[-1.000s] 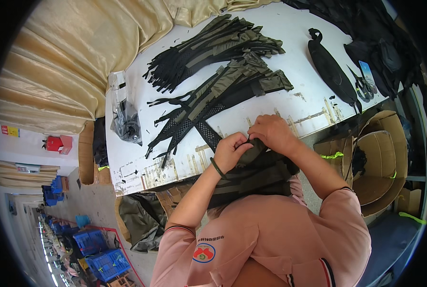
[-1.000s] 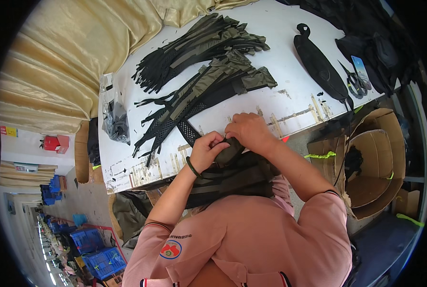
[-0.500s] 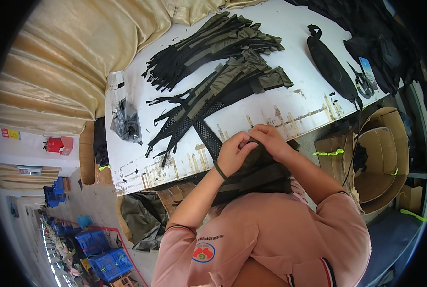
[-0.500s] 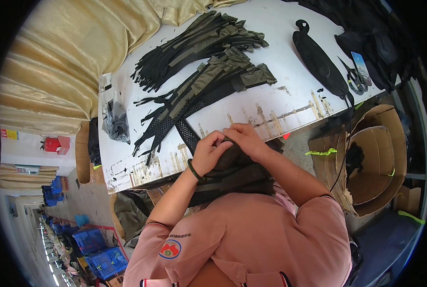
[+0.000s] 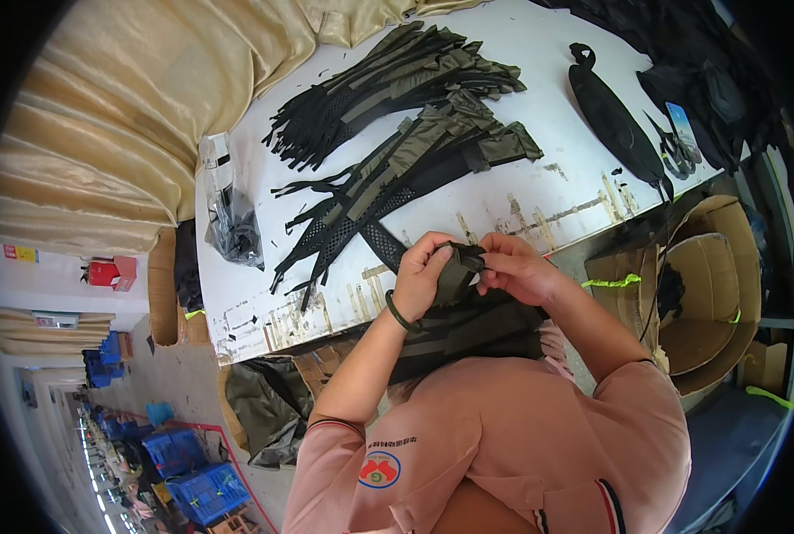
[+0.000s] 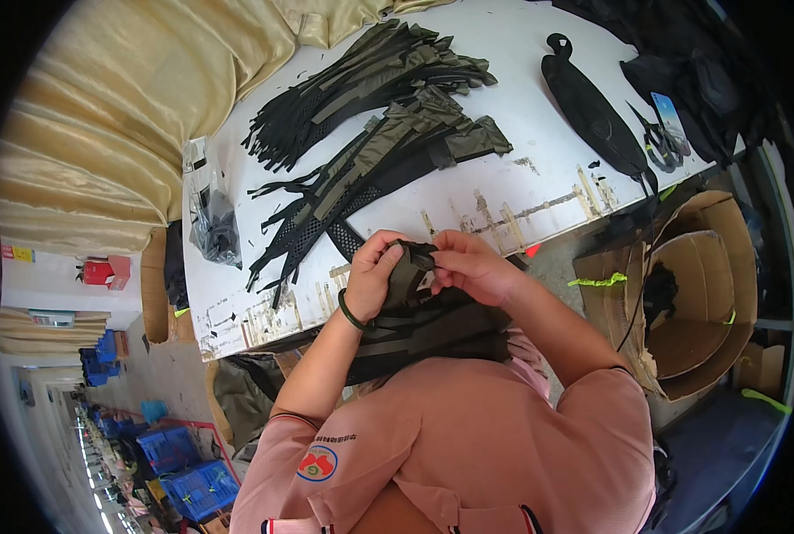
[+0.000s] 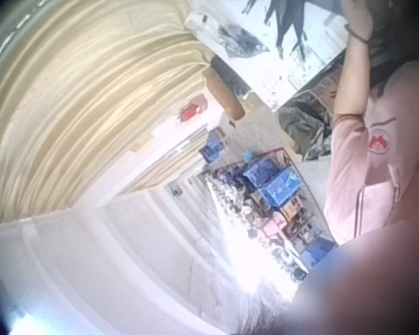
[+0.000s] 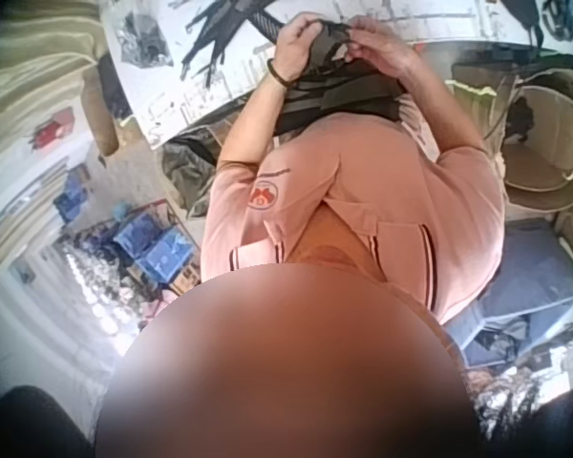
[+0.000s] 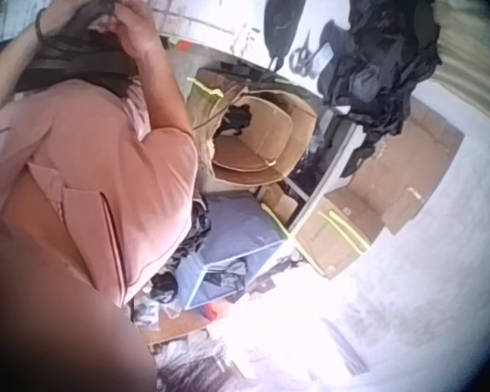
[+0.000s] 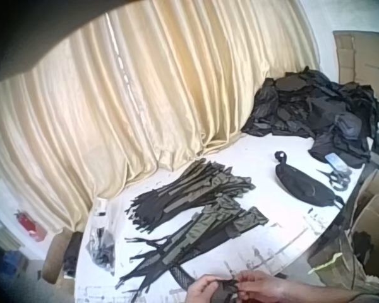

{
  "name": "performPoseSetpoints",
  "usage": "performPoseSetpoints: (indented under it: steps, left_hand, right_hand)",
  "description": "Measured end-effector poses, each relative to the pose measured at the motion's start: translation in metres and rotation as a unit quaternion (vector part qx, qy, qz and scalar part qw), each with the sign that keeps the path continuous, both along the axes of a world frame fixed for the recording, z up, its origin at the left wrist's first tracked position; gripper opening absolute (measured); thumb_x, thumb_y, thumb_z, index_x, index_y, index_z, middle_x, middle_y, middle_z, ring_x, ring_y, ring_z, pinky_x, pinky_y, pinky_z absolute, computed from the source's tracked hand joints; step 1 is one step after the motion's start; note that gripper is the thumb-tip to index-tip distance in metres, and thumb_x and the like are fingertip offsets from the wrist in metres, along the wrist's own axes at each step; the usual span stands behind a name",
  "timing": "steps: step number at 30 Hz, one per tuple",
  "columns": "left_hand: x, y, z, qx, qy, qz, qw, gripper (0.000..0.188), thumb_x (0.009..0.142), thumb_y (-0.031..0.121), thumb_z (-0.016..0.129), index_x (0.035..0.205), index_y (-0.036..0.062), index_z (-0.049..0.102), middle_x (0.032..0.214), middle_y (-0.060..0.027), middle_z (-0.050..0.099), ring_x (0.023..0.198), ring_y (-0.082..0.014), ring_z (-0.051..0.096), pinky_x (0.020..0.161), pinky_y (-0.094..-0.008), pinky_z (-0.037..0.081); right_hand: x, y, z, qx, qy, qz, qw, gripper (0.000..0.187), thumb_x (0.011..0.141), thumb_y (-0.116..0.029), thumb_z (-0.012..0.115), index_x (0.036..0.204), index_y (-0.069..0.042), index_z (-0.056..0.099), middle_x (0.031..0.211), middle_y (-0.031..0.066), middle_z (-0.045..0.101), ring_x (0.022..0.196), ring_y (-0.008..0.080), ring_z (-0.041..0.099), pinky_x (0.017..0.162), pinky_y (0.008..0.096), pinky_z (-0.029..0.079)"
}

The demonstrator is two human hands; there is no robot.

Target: Manually inspect and sort fabric straps on a workbench.

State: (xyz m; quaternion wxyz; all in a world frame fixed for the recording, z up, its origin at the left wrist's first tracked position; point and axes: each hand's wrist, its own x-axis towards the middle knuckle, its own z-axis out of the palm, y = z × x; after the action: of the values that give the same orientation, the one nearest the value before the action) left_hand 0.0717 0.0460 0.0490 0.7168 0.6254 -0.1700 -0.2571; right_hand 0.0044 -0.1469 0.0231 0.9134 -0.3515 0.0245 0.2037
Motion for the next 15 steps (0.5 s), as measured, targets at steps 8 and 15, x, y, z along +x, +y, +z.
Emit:
performPoseSetpoints:
  steps: [8,15]
  left_hand:
    - [0.005,-0.002,0.005,0.094,0.055,-0.030,0.994,0.022,0.090,0.016,0.065,0.103,-0.0015,0.064,0.092,-0.0031,0.067,0.081,-0.0067,0.059,0.071,-0.0219,0.048]
    - [0.009,0.000,0.001,0.098,0.170,-0.035,0.980,0.023,0.091,0.022,0.065,0.096,-0.0008,0.068,0.081,-0.0011,0.066,0.070,-0.0060,0.058,0.063,-0.0222,0.048]
  right_hand:
    - [0.013,-0.021,0.020,-0.429,-0.144,-0.243,0.858,0.016,0.091,-0.010,0.058,0.105,-0.008,0.050,0.070,0.0003,0.049,0.062,0.0092,0.049,0.060,0.0248,0.044]
    - [0.006,0.001,0.037,-0.478,-0.191,-0.056,0.855,0.026,0.089,-0.011,0.062,0.112,-0.008,0.052,0.073,-0.0022,0.053,0.069,0.0062,0.051,0.063,0.0228,0.042]
